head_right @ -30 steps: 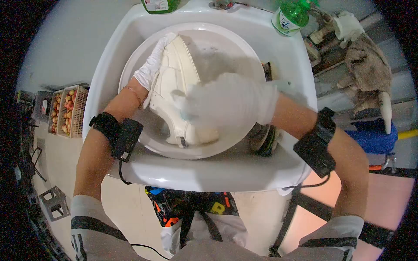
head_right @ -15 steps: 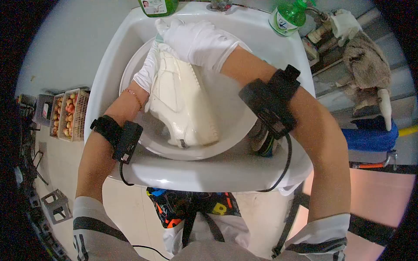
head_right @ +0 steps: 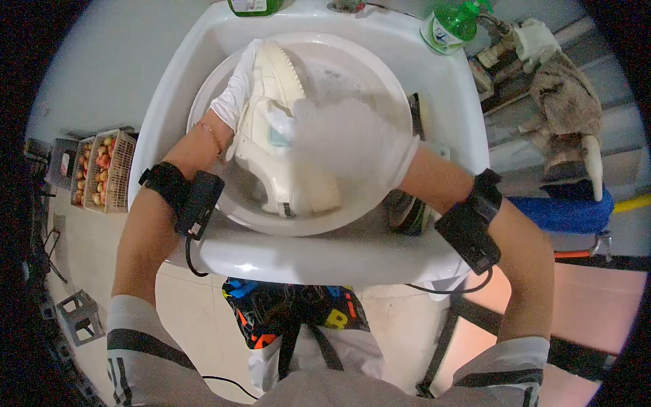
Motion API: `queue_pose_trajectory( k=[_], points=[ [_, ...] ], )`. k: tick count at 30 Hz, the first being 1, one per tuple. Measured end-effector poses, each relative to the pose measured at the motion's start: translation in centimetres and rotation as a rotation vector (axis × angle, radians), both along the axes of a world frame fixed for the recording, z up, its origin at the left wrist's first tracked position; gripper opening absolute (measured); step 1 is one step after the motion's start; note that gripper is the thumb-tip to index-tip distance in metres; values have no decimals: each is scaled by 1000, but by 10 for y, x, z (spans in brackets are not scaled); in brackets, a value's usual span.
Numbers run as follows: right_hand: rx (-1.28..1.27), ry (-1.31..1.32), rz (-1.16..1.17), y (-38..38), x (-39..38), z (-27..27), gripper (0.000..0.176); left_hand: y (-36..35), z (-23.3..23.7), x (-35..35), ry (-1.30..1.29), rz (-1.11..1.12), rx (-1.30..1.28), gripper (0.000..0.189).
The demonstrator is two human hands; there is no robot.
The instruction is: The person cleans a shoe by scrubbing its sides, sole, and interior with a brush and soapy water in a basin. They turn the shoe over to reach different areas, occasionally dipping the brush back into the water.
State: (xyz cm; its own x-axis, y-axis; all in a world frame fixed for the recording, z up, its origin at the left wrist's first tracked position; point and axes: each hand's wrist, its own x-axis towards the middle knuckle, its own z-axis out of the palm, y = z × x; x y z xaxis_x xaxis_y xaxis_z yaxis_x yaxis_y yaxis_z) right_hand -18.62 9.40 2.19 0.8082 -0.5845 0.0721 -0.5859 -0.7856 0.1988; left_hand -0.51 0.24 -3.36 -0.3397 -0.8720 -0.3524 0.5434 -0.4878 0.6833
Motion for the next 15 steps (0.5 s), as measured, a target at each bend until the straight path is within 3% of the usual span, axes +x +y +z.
queue_pose_trajectory(
  k=[2, 10, 15],
  points=[
    [33, 53, -29, 13, -1, 10, 35, 3, 2, 0, -30, -16, -22, 58],
    [87, 42, 108, 35, -4, 21, 51, 3, 3, 2, -82, -61, -48, 60],
    [145, 134, 109, 35, -6, 22, 51, -4, -5, 2, -47, -61, -57, 59]
  ],
)
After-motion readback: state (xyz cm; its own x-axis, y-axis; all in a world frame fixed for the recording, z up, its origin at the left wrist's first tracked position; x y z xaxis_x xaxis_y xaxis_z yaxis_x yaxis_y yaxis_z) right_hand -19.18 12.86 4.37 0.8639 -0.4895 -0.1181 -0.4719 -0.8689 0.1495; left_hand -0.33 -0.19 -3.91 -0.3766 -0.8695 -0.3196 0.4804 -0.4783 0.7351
